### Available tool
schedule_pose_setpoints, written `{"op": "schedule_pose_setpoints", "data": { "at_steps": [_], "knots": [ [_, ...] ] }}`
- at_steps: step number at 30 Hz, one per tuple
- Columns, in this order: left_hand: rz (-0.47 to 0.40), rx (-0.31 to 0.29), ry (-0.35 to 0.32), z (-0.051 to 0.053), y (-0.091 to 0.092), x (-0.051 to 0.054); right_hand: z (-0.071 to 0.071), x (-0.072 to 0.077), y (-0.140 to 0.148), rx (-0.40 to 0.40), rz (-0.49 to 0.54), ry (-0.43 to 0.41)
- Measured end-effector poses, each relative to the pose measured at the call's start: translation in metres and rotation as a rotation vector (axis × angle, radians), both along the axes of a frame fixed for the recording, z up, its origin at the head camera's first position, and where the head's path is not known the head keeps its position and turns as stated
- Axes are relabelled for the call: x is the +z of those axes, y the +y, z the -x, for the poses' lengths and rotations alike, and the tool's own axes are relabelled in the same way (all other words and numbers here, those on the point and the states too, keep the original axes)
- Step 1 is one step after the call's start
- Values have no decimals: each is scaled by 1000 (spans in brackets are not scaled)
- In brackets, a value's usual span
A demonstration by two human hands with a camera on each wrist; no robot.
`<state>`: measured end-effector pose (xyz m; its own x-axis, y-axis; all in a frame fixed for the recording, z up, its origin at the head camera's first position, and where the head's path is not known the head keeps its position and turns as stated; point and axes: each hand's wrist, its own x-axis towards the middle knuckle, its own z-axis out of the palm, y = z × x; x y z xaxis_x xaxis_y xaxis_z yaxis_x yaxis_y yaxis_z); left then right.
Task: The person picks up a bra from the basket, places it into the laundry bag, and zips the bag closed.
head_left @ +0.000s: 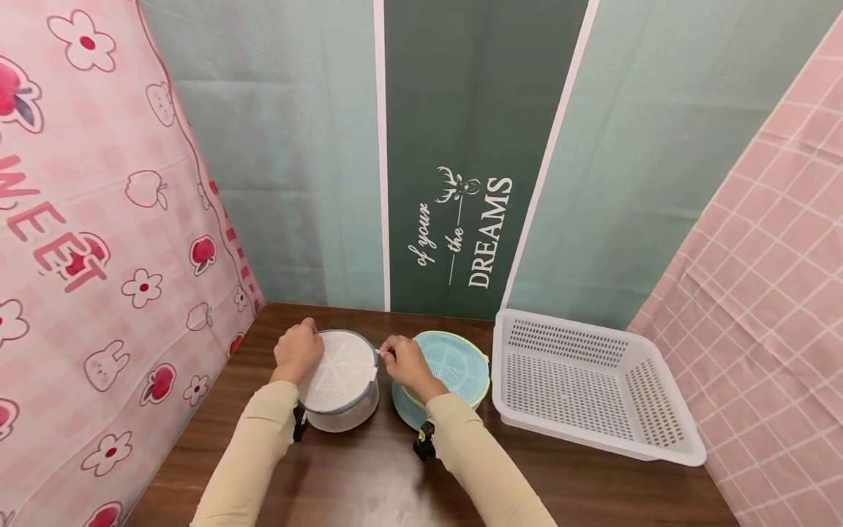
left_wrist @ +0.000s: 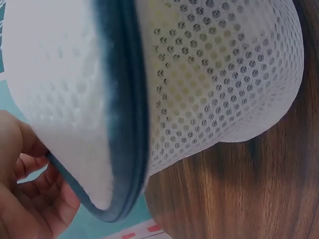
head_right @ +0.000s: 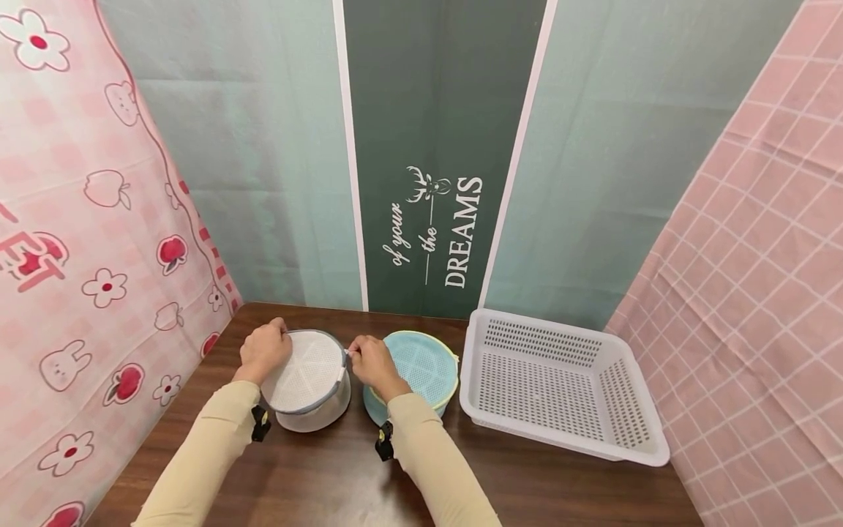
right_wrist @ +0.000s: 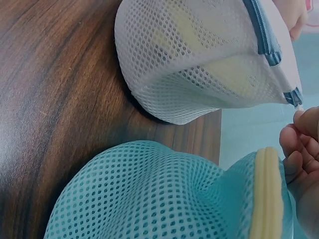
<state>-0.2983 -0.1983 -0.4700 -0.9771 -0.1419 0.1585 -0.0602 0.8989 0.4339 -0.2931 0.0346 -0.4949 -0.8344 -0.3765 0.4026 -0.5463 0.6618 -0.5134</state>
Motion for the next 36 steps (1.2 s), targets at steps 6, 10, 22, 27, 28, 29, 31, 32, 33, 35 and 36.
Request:
{"op": "schedule_pose_setpoints", "data": {
  "at_steps": [6, 10, 22, 27, 28, 29, 31, 32, 33, 35, 36],
  "knots": [
    [-44, 69, -32, 0, -1, 1, 0, 0, 2, 19, 15, 6],
    [-49, 57, -38, 1, -1, 1, 1, -1, 4, 11, 12, 6],
    [-35, 68, -101, -5, 1, 3, -8, 1, 1, -33, 0, -89],
    [-27, 80, -46, -14, 1, 4, -15, 8, 1, -23, -1, -113],
    [-27, 82, -32, -15, 1, 5, -17, 10, 2, -15, 2, -114],
    [-29, 83, -20, -17, 1, 5, -19, 12, 3, -8, 3, -115],
    [-31, 77, 1, -21, 2, 6, -22, 17, 7, 9, -1, -122],
    [-29, 71, 9, -23, 3, 6, -24, 20, 10, 17, -4, -126],
    [-27, 58, 17, -25, 3, 7, -25, 23, 13, 23, -7, -131],
    [-15, 24, 22, -30, 6, 8, -28, 27, 21, 26, -25, -128],
    [-3, 0, 22, -33, 7, 8, -30, 29, 25, 20, -38, -121]
  ]
}}
